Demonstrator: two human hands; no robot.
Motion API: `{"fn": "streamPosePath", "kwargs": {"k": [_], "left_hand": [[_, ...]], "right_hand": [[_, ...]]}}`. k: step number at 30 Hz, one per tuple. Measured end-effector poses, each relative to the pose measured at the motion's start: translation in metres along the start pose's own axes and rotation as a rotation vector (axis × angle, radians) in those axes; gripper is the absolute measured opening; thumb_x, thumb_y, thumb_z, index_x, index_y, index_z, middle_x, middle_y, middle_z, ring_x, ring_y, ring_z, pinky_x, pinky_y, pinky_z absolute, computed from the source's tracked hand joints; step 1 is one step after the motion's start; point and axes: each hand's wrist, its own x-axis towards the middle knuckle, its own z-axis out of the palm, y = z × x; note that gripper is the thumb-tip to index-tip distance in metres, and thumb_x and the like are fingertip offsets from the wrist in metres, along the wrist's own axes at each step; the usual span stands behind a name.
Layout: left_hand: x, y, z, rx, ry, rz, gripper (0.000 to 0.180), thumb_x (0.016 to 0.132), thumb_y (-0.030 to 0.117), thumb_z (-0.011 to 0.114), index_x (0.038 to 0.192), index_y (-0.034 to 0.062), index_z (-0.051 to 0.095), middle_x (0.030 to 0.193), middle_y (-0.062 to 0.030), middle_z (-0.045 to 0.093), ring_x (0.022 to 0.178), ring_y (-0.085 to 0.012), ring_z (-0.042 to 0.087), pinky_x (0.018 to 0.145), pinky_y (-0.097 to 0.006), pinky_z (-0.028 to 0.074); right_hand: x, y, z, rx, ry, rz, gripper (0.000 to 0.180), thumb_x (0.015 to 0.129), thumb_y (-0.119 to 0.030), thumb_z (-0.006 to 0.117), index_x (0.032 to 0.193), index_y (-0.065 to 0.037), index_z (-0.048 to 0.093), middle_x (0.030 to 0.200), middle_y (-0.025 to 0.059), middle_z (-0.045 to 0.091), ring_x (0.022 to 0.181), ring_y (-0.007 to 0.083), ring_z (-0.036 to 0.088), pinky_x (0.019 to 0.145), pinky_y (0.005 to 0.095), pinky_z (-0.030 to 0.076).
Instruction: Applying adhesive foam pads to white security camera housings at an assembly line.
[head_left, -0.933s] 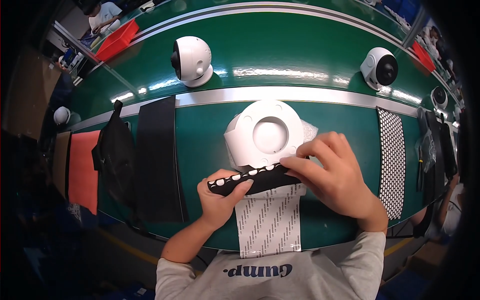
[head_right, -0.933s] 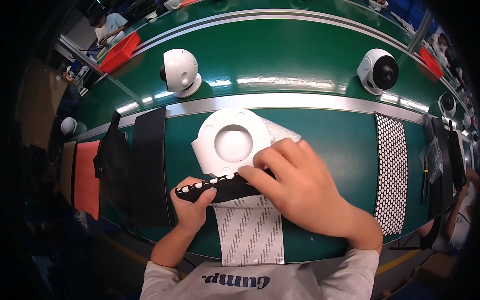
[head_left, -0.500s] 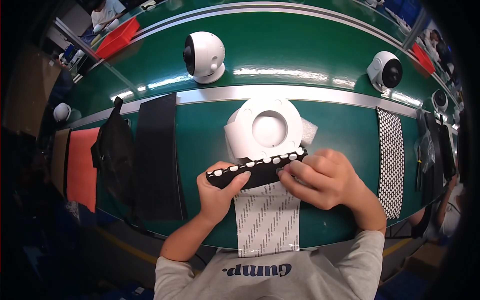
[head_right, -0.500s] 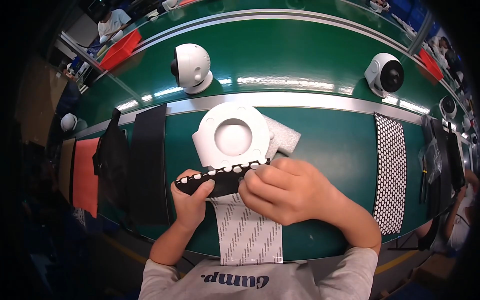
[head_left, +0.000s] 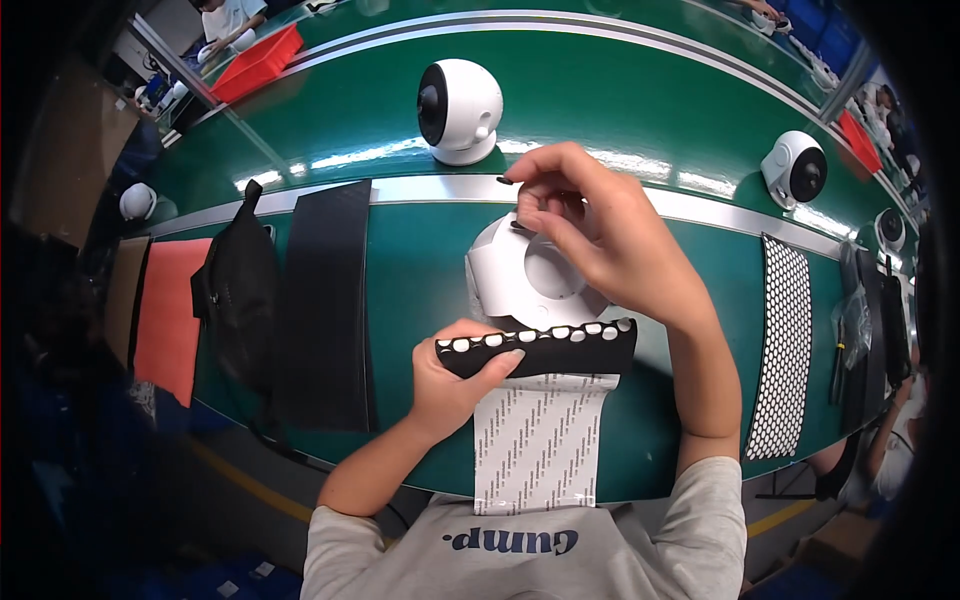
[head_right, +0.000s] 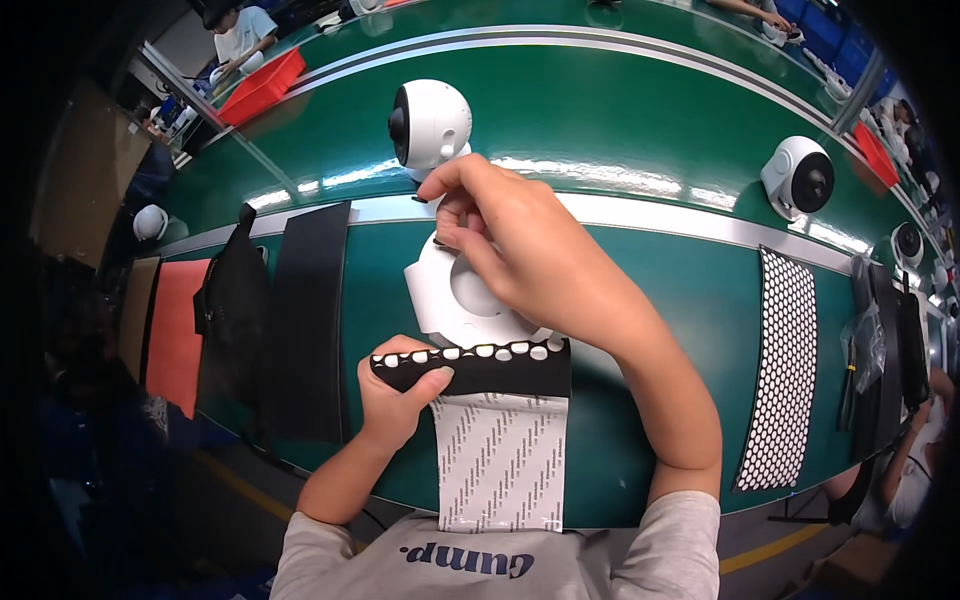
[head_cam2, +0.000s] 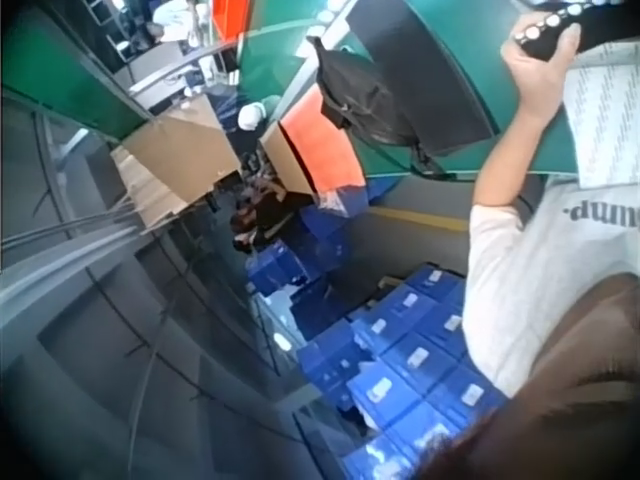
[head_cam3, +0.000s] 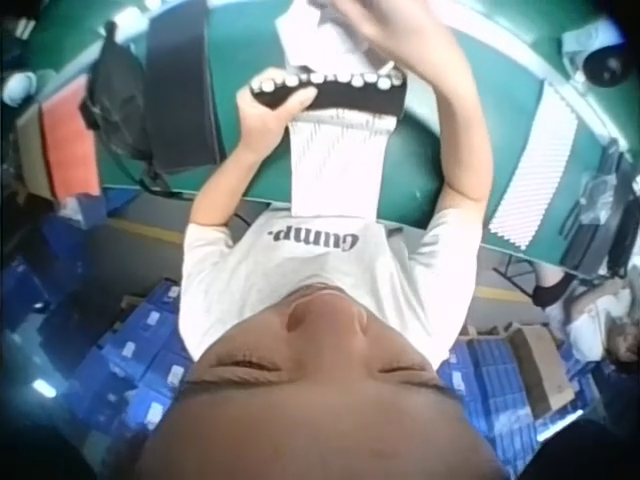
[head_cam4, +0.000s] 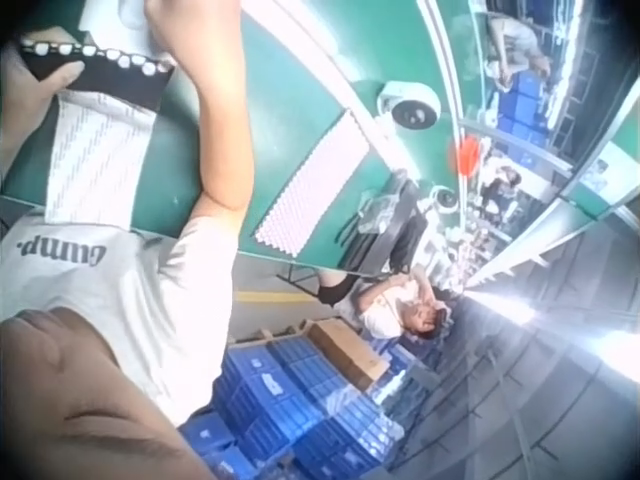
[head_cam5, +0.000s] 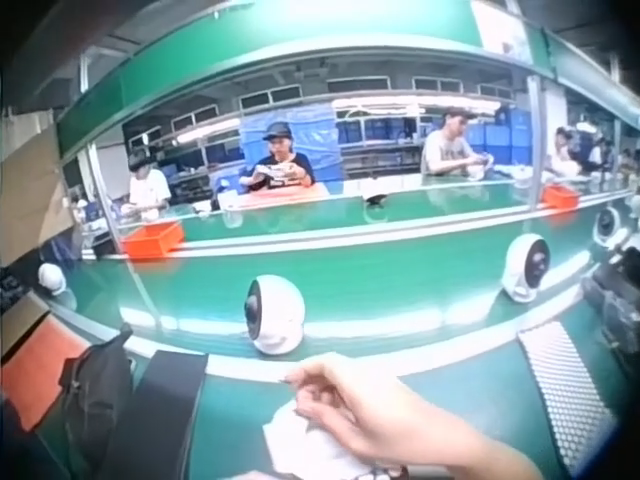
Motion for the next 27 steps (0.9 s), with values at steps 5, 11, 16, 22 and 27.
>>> {"fn": "streamPosePath", "kwargs": {"k": [5, 11, 16, 22, 27], "left_hand": [[-0.001, 0.001, 0.001, 0.0, -0.013, 0.002, 0.012, 0.071, 0.0, 0.066, 0.079, 0.0, 0.058, 0.071, -0.0006, 0.059, 0.063, -0.003, 0.052, 0.057, -0.017, 0.042], [0.001, 0.001, 0.005, 0.043, -0.026, 0.032, 0.012, 0.071, 0.0, 0.066, 0.079, -0.0002, 0.058, 0.07, -0.0014, 0.06, 0.063, -0.0033, 0.053, 0.057, -0.017, 0.042], [0.002, -0.001, 0.006, 0.061, -0.031, 0.035, 0.012, 0.071, 0.0, 0.066, 0.08, -0.0002, 0.058, 0.07, -0.0018, 0.06, 0.063, -0.0034, 0.053, 0.057, -0.017, 0.043], [0.003, 0.002, 0.007, 0.065, -0.012, -0.021, 0.012, 0.069, -0.002, 0.065, 0.076, 0.0001, 0.055, 0.068, -0.0013, 0.057, 0.061, -0.0038, 0.05, 0.055, -0.017, 0.04], [0.003, -0.002, 0.006, 0.072, -0.041, 0.006, 0.014, 0.07, 0.001, 0.067, 0.08, -0.0003, 0.058, 0.071, -0.0016, 0.06, 0.063, -0.0035, 0.053, 0.057, -0.017, 0.043]], "right_hand": [[0.0, 0.007, 0.002, 0.052, -0.057, 0.029, 0.022, 0.079, 0.006, 0.049, 0.1, 0.003, 0.044, 0.076, 0.0049, 0.052, 0.073, 0.0099, 0.052, 0.068, 0.0226, 0.044], [-0.001, 0.011, -0.002, 0.027, -0.064, 0.019, 0.022, 0.079, 0.005, 0.048, 0.101, 0.003, 0.045, 0.076, 0.0047, 0.052, 0.072, 0.0102, 0.052, 0.068, 0.023, 0.045], [-0.001, 0.016, 0.003, -0.015, -0.026, -0.023, 0.022, 0.079, 0.005, 0.049, 0.1, 0.002, 0.047, 0.076, 0.0051, 0.052, 0.072, 0.011, 0.053, 0.067, 0.0234, 0.045], [-0.002, 0.01, 0.004, -0.44, 0.047, -0.264, 0.029, 0.067, 0.002, 0.056, 0.096, -0.002, 0.052, 0.072, 0.0052, 0.054, 0.073, 0.0163, 0.054, 0.066, 0.0269, 0.043], [-0.014, -0.001, 0.01, -1.032, -0.002, -0.541, 0.037, 0.065, -0.011, 0.054, 0.101, -0.002, 0.054, 0.065, 0.0001, 0.054, 0.071, 0.0133, 0.052, 0.068, 0.0275, 0.04]]}}
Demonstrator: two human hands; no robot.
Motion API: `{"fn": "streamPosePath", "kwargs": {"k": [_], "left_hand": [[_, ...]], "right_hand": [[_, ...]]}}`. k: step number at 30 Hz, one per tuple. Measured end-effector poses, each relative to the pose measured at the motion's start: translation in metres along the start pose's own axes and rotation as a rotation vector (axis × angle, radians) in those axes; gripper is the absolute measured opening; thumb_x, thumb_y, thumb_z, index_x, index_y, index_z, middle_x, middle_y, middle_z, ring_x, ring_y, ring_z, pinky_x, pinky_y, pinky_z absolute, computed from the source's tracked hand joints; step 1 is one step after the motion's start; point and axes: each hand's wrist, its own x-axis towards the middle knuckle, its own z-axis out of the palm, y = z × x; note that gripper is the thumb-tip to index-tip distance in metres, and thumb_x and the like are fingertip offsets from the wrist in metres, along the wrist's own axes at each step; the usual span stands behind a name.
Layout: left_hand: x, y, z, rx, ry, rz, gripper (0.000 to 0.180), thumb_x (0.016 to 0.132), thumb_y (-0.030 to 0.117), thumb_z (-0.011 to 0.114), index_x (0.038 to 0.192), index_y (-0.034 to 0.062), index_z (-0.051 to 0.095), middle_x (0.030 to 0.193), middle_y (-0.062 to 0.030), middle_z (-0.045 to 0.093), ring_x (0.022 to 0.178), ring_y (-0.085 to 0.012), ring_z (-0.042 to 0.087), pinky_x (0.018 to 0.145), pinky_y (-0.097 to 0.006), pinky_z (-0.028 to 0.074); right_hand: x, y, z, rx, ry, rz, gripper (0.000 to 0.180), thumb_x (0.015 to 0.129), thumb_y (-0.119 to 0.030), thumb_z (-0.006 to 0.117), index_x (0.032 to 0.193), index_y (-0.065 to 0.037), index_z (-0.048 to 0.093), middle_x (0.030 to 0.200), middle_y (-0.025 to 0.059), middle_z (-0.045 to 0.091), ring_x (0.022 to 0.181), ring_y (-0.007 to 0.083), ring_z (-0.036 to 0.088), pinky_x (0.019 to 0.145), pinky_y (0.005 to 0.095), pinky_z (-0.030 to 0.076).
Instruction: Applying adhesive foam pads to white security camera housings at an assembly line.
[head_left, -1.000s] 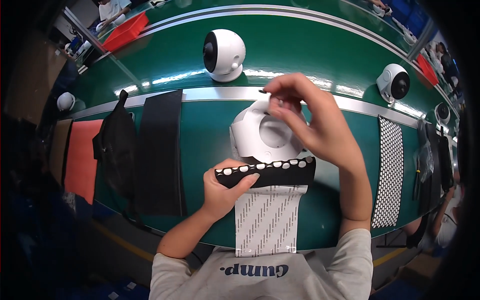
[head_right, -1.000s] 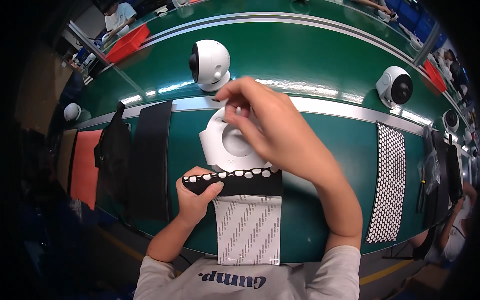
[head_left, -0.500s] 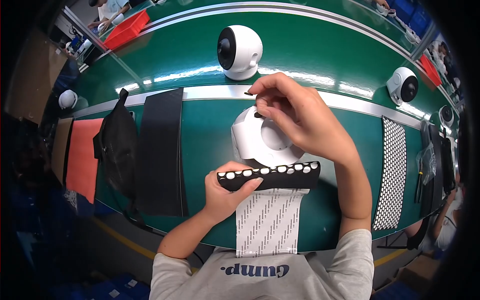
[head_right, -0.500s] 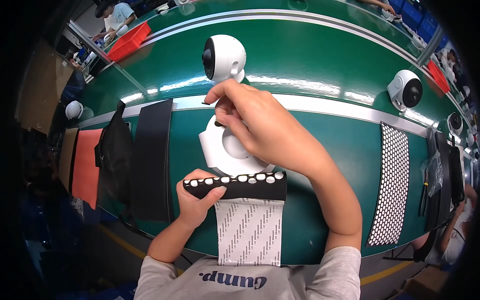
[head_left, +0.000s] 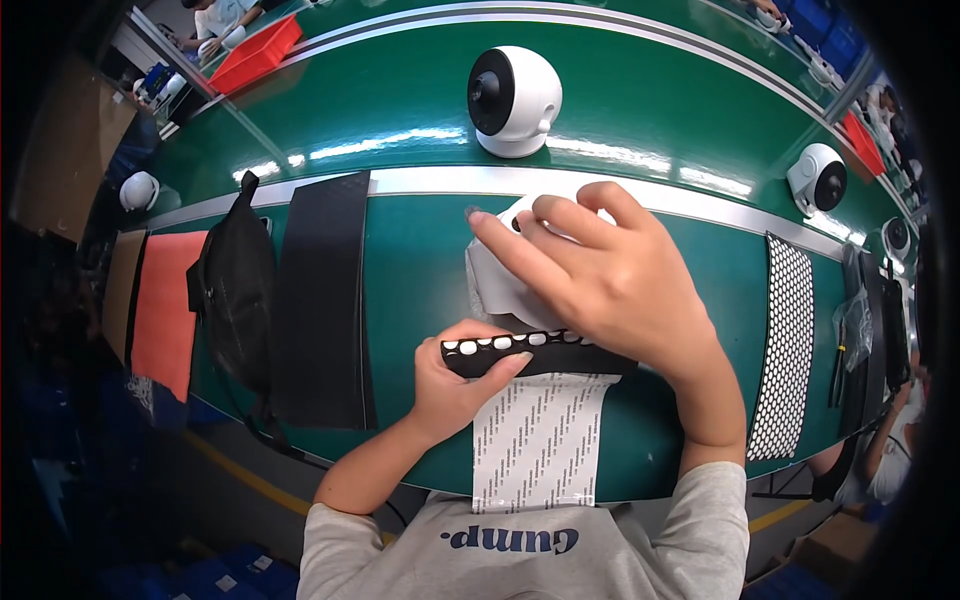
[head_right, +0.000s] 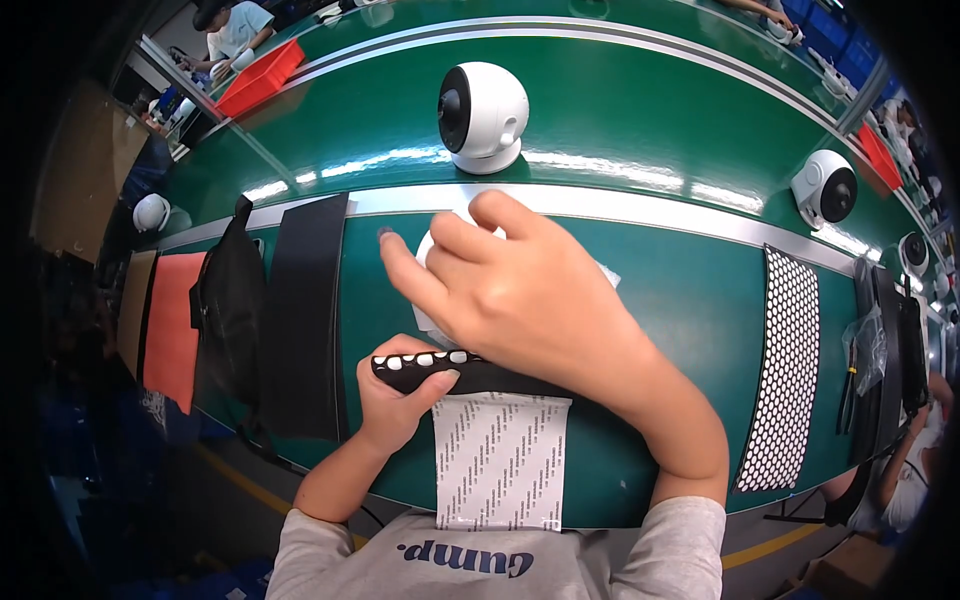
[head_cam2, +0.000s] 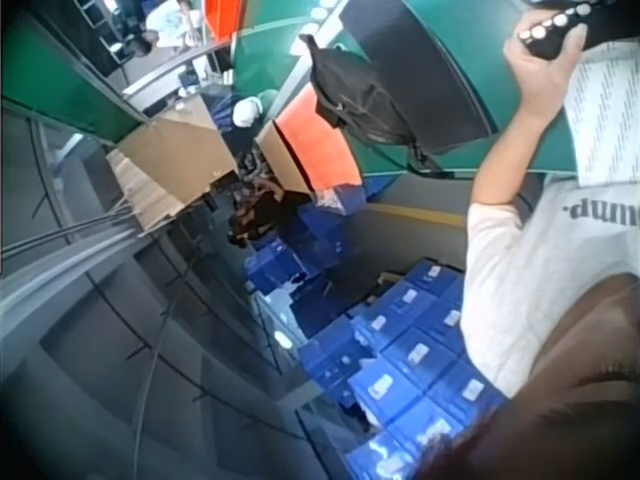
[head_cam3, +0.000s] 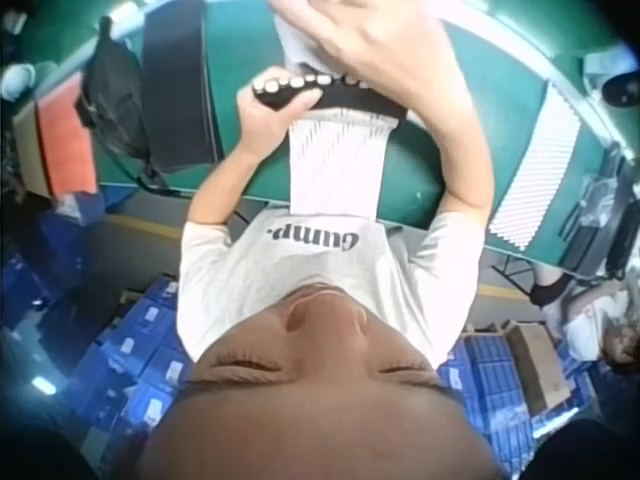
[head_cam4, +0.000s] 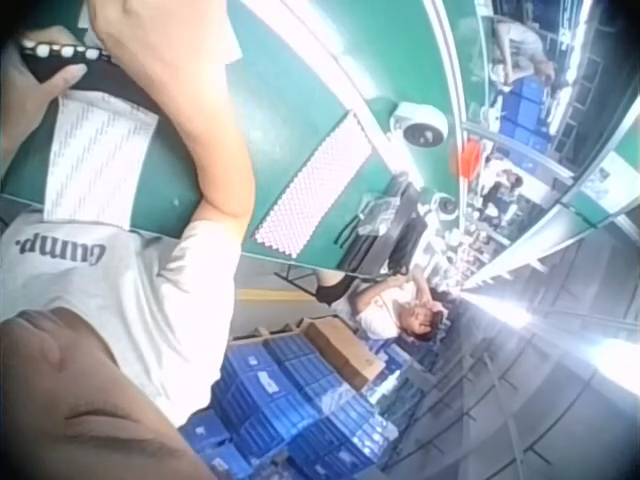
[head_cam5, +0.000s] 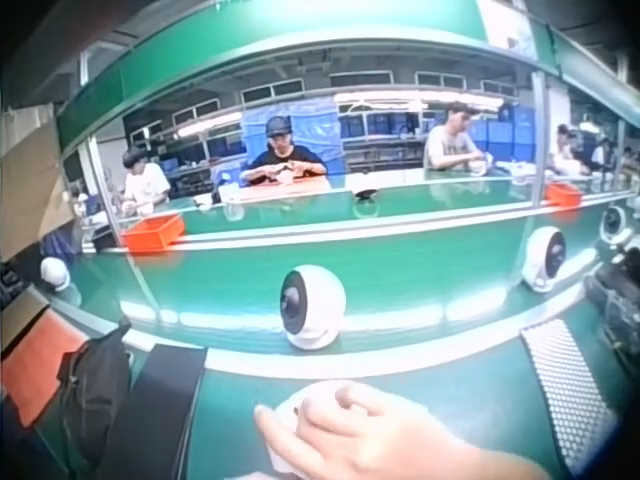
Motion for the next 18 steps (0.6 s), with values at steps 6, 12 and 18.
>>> {"fn": "streamPosePath", "kwargs": {"k": [6, 12, 18], "left_hand": [[-0.002, 0.0, -0.003, -0.019, 0.006, 0.009, 0.013, 0.07, 0.001, 0.067, 0.08, -0.0002, 0.058, 0.07, -0.0016, 0.06, 0.063, -0.0034, 0.054, 0.056, -0.017, 0.043], [-0.002, 0.003, -0.01, 0.003, 0.002, 0.022, 0.013, 0.07, 0.0, 0.067, 0.079, -0.0005, 0.058, 0.07, -0.0021, 0.061, 0.063, -0.0038, 0.054, 0.056, -0.017, 0.043], [-0.002, 0.003, -0.012, -0.014, 0.009, 0.021, 0.013, 0.069, 0.0, 0.067, 0.08, -0.0003, 0.058, 0.07, -0.0025, 0.061, 0.063, -0.0042, 0.055, 0.057, -0.017, 0.043]], "right_hand": [[-0.01, 0.014, -0.021, 0.522, 0.01, 0.457, 0.03, 0.072, -0.006, 0.061, 0.099, -0.002, 0.051, 0.088, 0.0088, 0.061, 0.082, 0.0214, 0.056, 0.071, 0.0285, 0.041], [-0.019, 0.04, -0.009, 0.853, -0.078, 0.593, 0.013, 0.08, -0.01, 0.054, 0.083, 0.002, 0.055, 0.077, 0.0113, 0.059, 0.072, 0.0215, 0.057, 0.066, 0.0299, 0.043], [-0.012, 0.036, 0.002, 0.898, -0.072, 0.647, 0.015, 0.081, -0.012, 0.053, 0.082, 0.003, 0.057, 0.072, 0.0114, 0.06, 0.066, 0.0192, 0.056, 0.062, 0.0285, 0.044]]}}
